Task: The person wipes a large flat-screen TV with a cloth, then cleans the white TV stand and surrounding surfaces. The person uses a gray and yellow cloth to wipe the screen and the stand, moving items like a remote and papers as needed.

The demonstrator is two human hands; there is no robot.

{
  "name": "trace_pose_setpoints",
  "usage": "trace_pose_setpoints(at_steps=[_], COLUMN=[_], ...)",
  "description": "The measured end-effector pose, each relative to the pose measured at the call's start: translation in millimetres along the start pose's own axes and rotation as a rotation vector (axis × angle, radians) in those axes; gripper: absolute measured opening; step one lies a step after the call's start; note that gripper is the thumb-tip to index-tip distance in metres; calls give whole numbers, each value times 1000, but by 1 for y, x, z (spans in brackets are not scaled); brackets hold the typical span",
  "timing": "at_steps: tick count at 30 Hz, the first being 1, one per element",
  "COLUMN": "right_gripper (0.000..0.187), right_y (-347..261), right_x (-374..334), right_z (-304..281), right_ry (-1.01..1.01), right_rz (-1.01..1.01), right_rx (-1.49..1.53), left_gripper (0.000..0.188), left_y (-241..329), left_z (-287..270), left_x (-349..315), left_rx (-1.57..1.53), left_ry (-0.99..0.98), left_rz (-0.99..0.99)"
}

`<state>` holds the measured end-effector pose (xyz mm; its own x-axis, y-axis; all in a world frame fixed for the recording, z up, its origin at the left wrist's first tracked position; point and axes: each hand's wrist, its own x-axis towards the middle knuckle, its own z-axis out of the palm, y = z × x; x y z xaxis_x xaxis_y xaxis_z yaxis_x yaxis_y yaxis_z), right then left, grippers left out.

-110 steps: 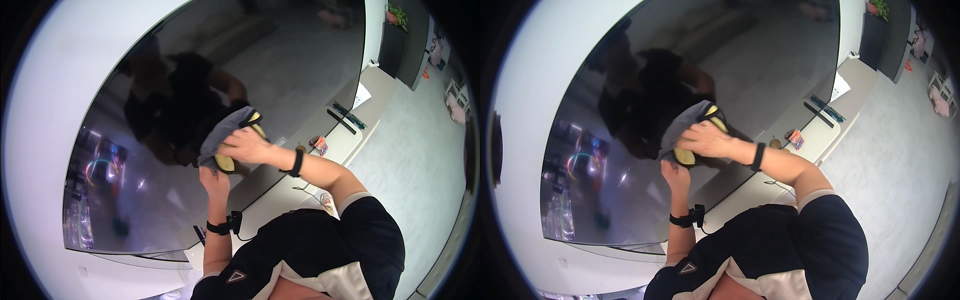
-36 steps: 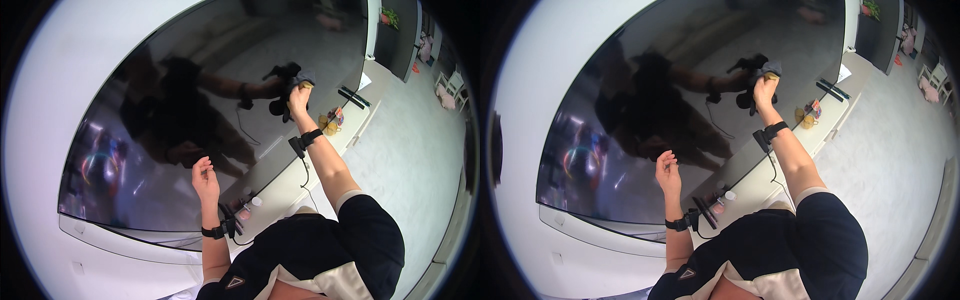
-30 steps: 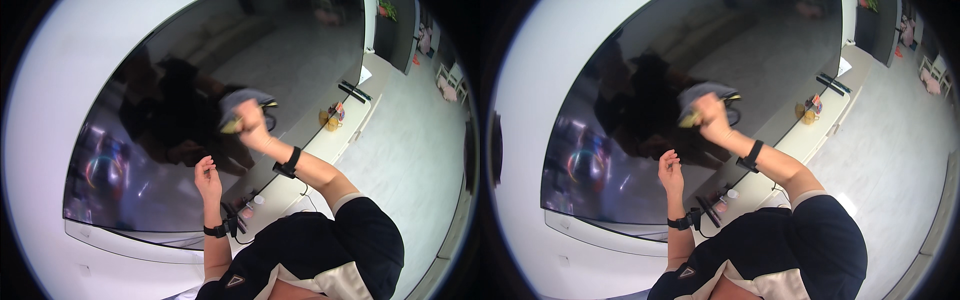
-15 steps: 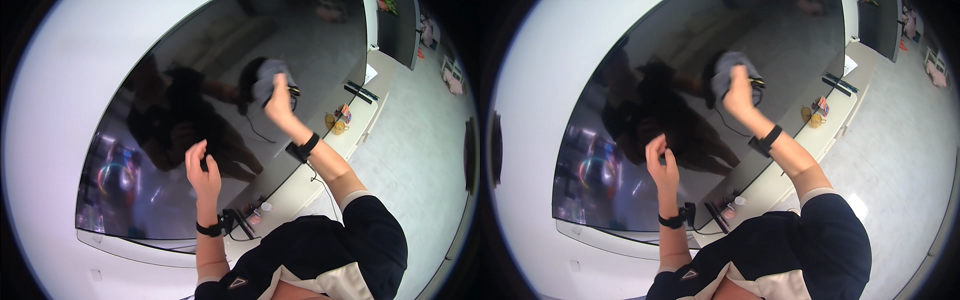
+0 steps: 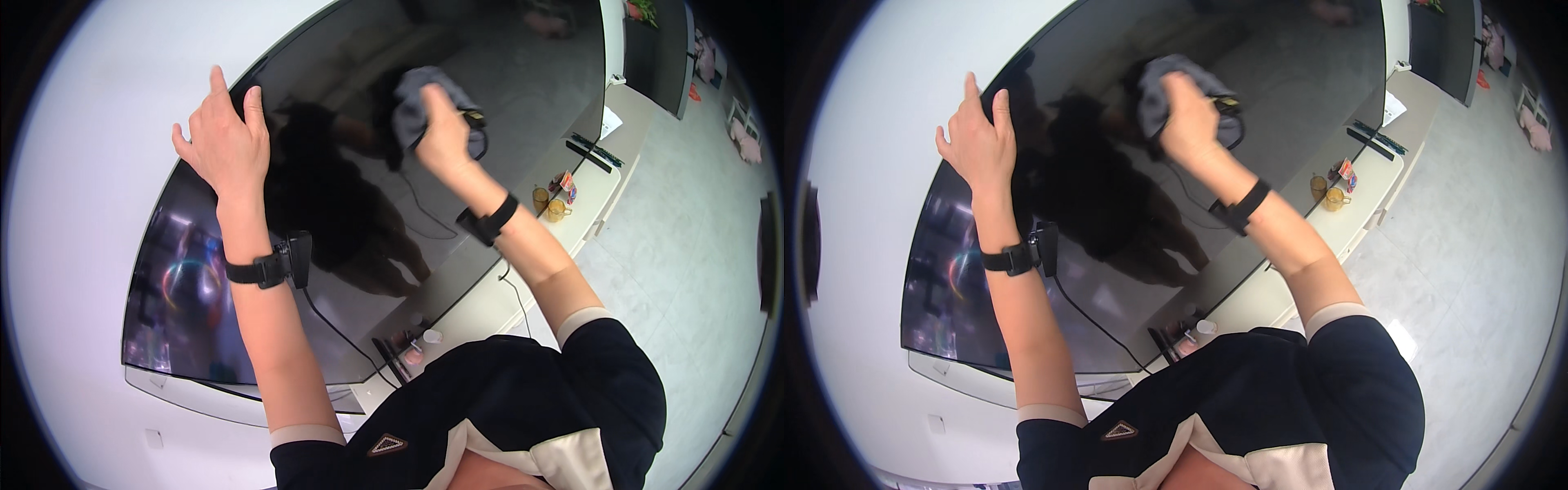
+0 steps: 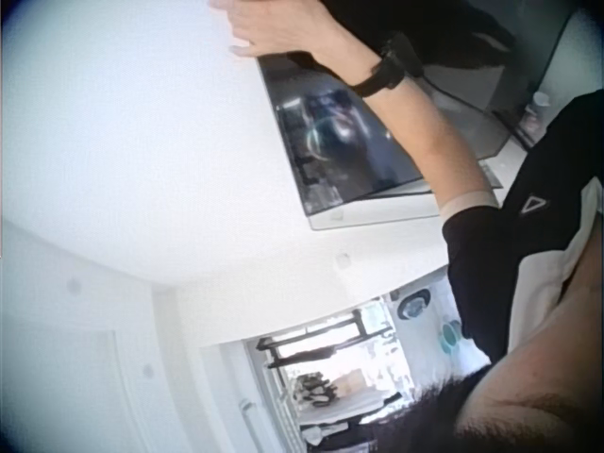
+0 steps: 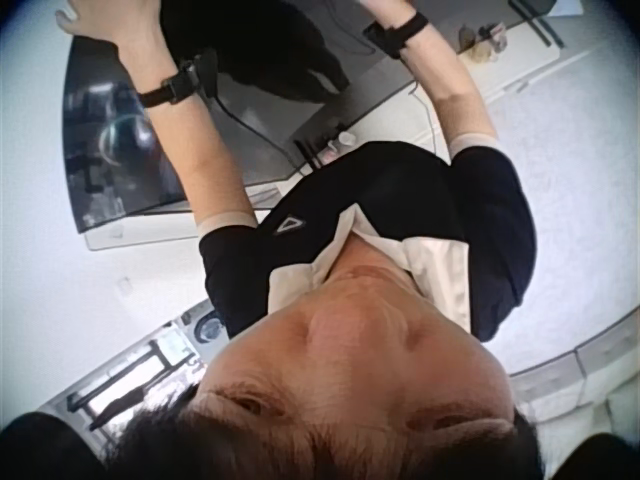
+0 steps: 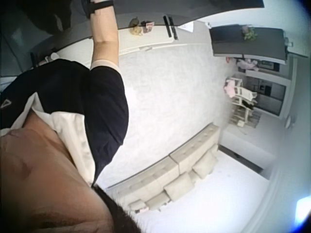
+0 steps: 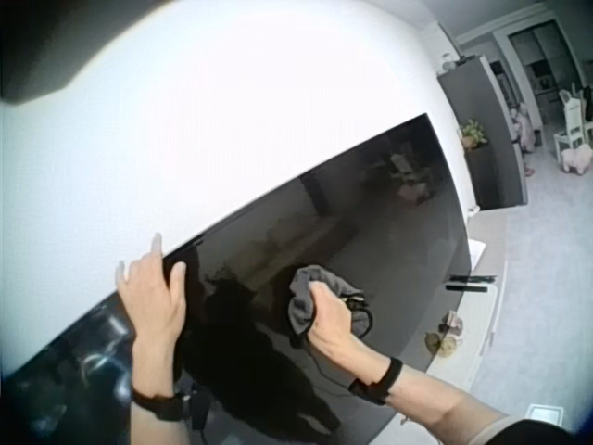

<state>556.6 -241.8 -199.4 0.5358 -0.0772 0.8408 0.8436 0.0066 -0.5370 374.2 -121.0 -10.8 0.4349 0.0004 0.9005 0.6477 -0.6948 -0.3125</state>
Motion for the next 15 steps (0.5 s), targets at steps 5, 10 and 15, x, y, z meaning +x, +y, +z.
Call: trace_pose_setpoints(at_steps=[5,10,15], right_gripper=[23,20,19], right_y=[-28,7,-53], right_x=[-29,9,-42], right_z=[13,-7,35], right_ry=[-373,80,-257], right_rz=[-415,556,-128], right_rx=[31,303,143], left_gripper=[37,35,37], left_y=[-5,-8,-11], left_z=[18,21,28], left_x=[3,2,1], left_rx=[17,-29,-41], left_ry=[76,124,152], left_rz=[19,36,38])
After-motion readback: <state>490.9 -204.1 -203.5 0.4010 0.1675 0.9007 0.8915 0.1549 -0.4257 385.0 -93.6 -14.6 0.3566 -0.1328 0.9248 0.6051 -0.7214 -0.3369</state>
